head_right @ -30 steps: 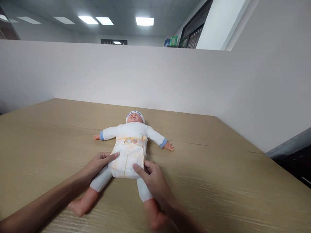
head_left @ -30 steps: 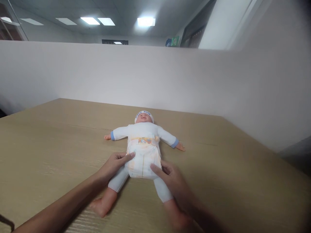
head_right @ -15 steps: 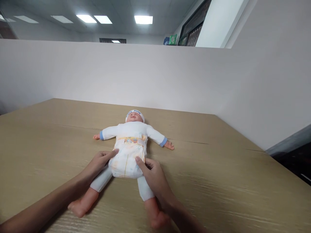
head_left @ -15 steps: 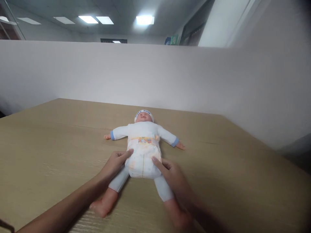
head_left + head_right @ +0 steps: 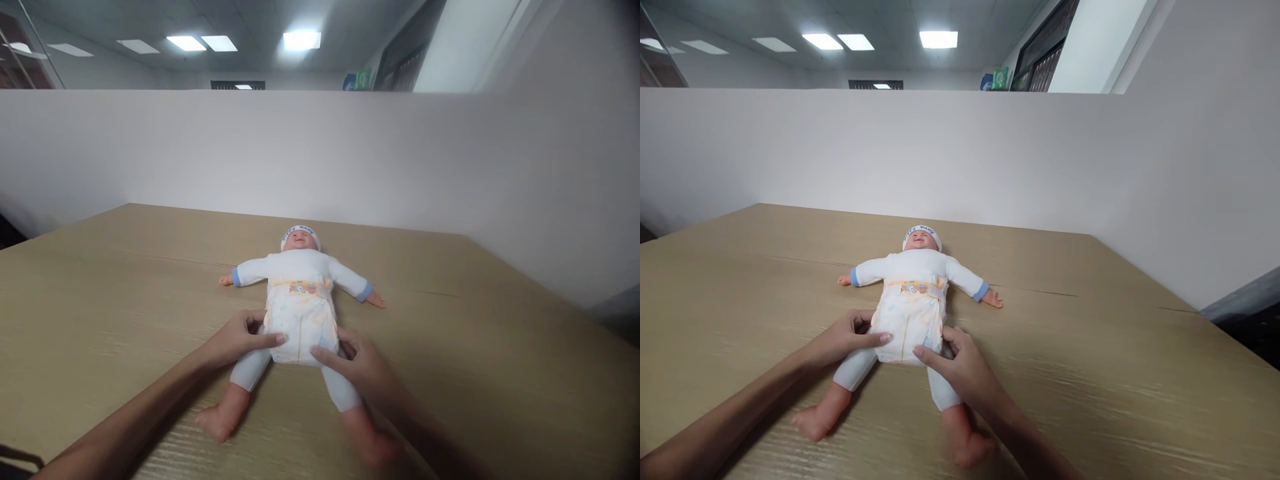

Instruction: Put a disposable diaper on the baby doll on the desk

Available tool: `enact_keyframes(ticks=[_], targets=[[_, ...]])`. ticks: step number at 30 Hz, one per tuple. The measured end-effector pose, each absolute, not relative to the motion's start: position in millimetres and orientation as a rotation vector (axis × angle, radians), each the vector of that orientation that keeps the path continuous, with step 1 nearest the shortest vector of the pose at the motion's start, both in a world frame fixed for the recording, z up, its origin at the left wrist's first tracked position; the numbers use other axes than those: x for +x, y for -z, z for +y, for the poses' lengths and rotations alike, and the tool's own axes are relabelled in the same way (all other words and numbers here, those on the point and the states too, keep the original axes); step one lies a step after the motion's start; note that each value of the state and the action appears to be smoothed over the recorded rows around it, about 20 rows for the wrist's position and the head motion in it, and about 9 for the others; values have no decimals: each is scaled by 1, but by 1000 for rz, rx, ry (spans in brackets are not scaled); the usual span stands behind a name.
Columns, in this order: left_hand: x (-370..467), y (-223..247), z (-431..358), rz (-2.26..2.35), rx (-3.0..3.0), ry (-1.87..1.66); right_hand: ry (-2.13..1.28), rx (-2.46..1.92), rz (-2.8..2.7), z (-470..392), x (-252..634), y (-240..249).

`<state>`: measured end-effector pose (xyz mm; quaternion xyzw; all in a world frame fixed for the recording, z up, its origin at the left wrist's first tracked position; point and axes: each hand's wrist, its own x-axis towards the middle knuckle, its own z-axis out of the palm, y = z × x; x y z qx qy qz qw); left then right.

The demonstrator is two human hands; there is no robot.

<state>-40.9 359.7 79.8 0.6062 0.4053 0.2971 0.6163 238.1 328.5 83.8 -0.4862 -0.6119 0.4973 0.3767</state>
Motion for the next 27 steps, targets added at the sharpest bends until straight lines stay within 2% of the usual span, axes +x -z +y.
enact_keyframes(ticks=[11,27], targets=[[-39,-85,357,767,1524,-773,-1235,-1248,-1552,317,238,-81],[-42,-74,359,779,1585,-752,-1057,-1224,-1910,336,261,-74]])
